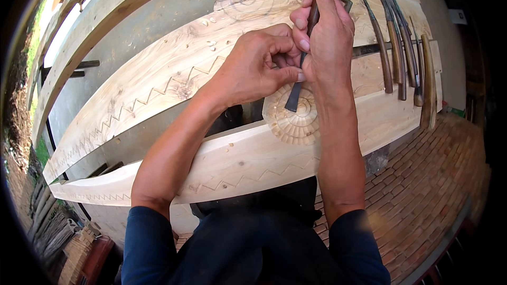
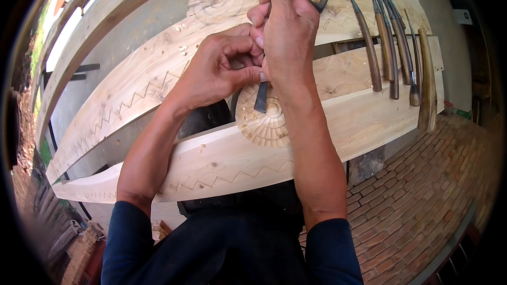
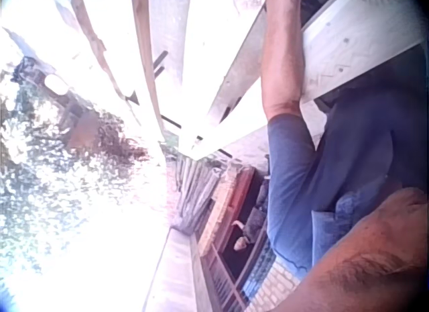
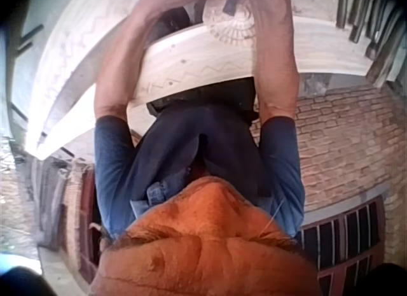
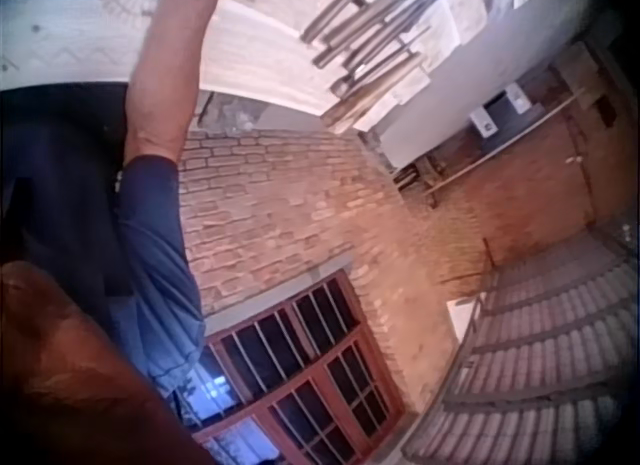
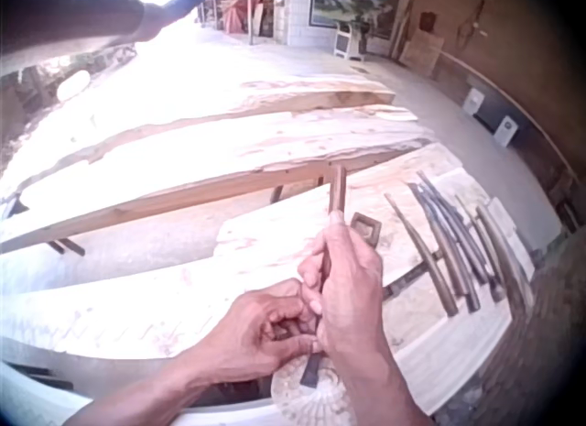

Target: The person carves a spiral pattern into a wooden board using various chisels and a mallet. They repeatedly strike the chisel to deepen the grooves and switch between different tools to refine the design.

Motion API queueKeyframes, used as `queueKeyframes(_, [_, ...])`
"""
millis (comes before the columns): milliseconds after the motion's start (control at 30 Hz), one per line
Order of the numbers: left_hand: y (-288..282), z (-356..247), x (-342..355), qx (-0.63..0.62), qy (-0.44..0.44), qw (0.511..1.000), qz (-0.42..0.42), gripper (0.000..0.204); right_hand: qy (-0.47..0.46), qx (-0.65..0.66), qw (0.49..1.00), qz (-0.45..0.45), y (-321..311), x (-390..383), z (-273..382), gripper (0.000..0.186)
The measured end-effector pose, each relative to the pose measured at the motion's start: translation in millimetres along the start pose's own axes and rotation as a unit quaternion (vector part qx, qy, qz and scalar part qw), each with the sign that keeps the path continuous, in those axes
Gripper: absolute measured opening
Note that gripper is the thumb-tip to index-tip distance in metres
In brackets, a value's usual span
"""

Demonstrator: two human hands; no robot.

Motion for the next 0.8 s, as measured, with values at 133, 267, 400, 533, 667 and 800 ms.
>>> queueKeyframes(133, [0.1, -9.4, -0.6, -0.006, -0.024, 1.000, 0.004, 0.018, 0.011, 0.001, 1.000, -0.006, 0.6, 1.0, -1.6, 0.037])
queueKeyframes(267, [-0.5, -6.4, -0.9, -0.003, -0.023, 1.000, 0.010, 0.016, 0.020, -0.025, 0.999, -0.017, 1.0, 2.1, -0.9, 0.037])
queueKeyframes(400, [1.8, -5.1, -1.0, -0.037, -0.004, 0.999, 0.014, 0.012, 0.017, 0.020, 1.000, -0.011, -5.1, -0.6, 1.2, 0.038])
queueKeyframes(533, [-1.9, -4.1, -1.8, -0.152, -0.011, 0.987, -0.051, 0.010, -0.109, 0.022, 0.993, -0.044, -27.6, -9.0, 42.9, 0.040])
queueKeyframes(667, [1.0, -10.9, -13.7, -0.168, -0.066, 0.979, -0.095, 0.012, -0.187, -0.078, 0.977, -0.073, -49.7, -37.1, 76.8, 0.048])
queueKeyframes(800, [9.3, -23.4, -38.5, -0.045, -0.044, 0.990, -0.129, 0.013, -0.245, -0.126, 0.952, -0.134, -75.7, -71.7, 88.2, 0.038])
Point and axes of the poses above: each hand's wrist, its own x-axis towards the middle knuckle, its own y-axis out of the palm, z = x × y, the point moved 1 cm from there along x, towards the middle knuckle, and after that the axes turned 3 degrees about z, right-handed, at the moved point
